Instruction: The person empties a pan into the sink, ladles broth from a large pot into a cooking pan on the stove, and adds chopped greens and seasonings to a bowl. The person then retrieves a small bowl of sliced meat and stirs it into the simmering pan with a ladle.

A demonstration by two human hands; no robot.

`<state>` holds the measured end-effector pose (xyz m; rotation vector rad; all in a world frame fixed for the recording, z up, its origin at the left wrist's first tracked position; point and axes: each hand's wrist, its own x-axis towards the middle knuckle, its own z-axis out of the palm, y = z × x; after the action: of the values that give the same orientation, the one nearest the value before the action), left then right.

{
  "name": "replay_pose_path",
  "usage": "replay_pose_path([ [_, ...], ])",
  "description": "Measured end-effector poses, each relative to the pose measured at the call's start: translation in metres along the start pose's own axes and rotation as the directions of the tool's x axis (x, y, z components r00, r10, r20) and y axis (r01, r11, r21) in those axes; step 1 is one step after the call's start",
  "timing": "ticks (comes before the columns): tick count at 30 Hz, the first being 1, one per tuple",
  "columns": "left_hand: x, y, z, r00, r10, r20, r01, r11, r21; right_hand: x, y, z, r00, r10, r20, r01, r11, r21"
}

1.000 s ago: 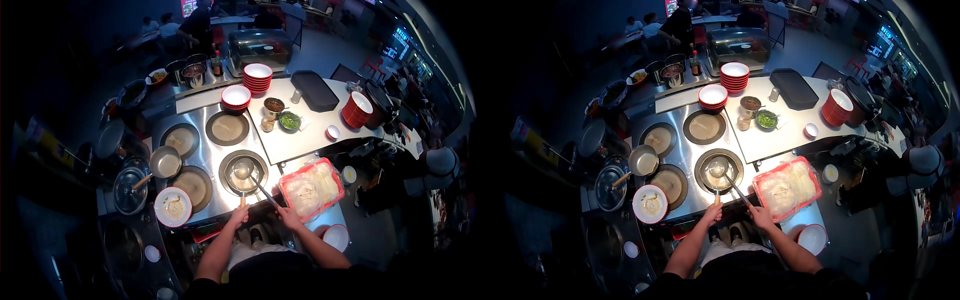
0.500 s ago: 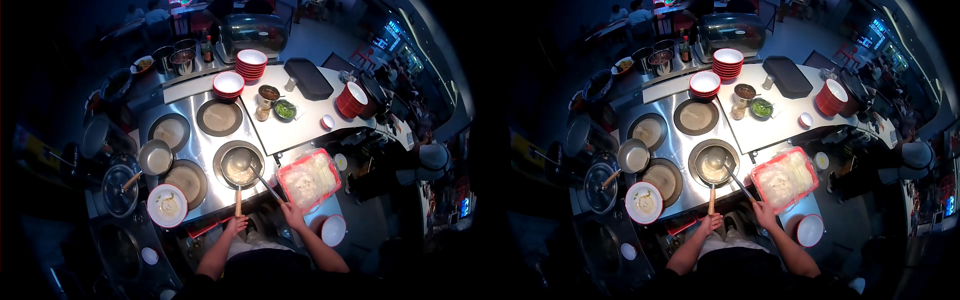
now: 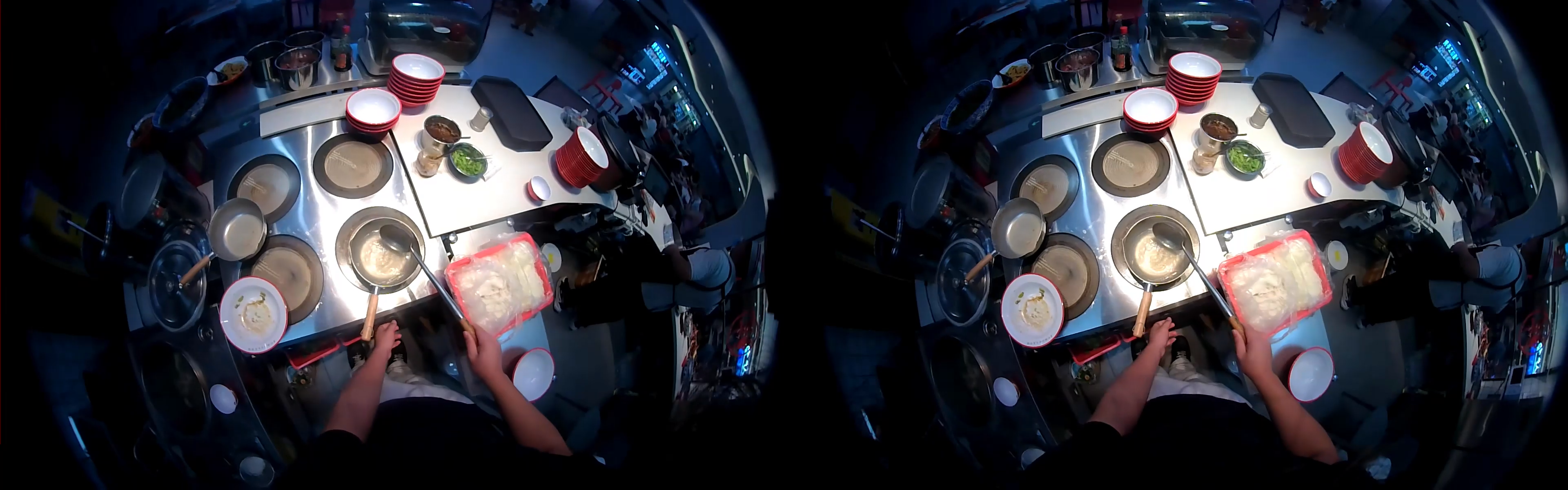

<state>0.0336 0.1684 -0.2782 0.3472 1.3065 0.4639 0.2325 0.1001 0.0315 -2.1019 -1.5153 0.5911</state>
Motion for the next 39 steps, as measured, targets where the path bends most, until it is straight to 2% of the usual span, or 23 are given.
replay_pose_path([
  [4, 0.005, -0.009, 0.007, 0.997, 0.027, -0.070, -0.026, 1.000, 0.013, 0.003, 0.003, -0.004, 1.000, -0.016, 0.003, 0.016, 1.000, 0.022],
  [8, 0.010, -0.024, 0.006, 0.984, -0.011, -0.176, 0.017, 0.999, 0.031, 0.006, 0.003, -0.011, 1.000, 0.003, 0.027, -0.005, 0.997, 0.080],
  [12, 0.007, -0.024, 0.009, 0.976, 0.047, -0.213, -0.065, 0.995, -0.079, 0.006, 0.003, -0.014, 0.997, 0.039, 0.063, -0.046, 0.993, 0.108],
  [16, 0.006, -0.015, 0.013, 0.970, 0.114, -0.213, -0.133, 0.988, -0.079, 0.007, 0.010, -0.012, 0.997, 0.041, 0.063, -0.049, 0.990, 0.129],
  [25, 0.001, -0.004, 0.018, 0.979, 0.094, -0.182, -0.147, 0.941, -0.304, 0.007, 0.018, -0.009, 0.999, 0.006, 0.053, -0.014, 0.988, 0.154],
  [28, 0.005, -0.008, 0.017, 0.932, 0.167, -0.322, -0.228, 0.960, -0.162, 0.009, 0.019, -0.008, 0.998, 0.012, 0.060, -0.023, 0.984, 0.176],
  [31, 0.008, -0.014, 0.014, 0.880, 0.325, -0.347, -0.348, 0.937, -0.005, 0.009, 0.022, -0.006, 0.997, 0.018, 0.073, -0.029, 0.987, 0.158],
  [34, 0.026, -0.022, 0.005, 0.876, 0.321, -0.359, -0.333, 0.942, 0.030, 0.010, 0.020, -0.006, 0.998, 0.023, 0.066, -0.034, 0.984, 0.176],
  [37, 0.056, -0.038, -0.010, 0.830, 0.428, -0.356, -0.383, 0.903, 0.193, 0.011, 0.022, -0.004, 0.998, 0.022, 0.054, -0.031, 0.984, 0.175],
  [39, 0.037, -0.022, 0.004, 0.822, 0.433, -0.370, -0.421, 0.900, 0.116, 0.014, 0.021, -0.003, 0.999, 0.001, 0.032, -0.006, 0.984, 0.178],
])
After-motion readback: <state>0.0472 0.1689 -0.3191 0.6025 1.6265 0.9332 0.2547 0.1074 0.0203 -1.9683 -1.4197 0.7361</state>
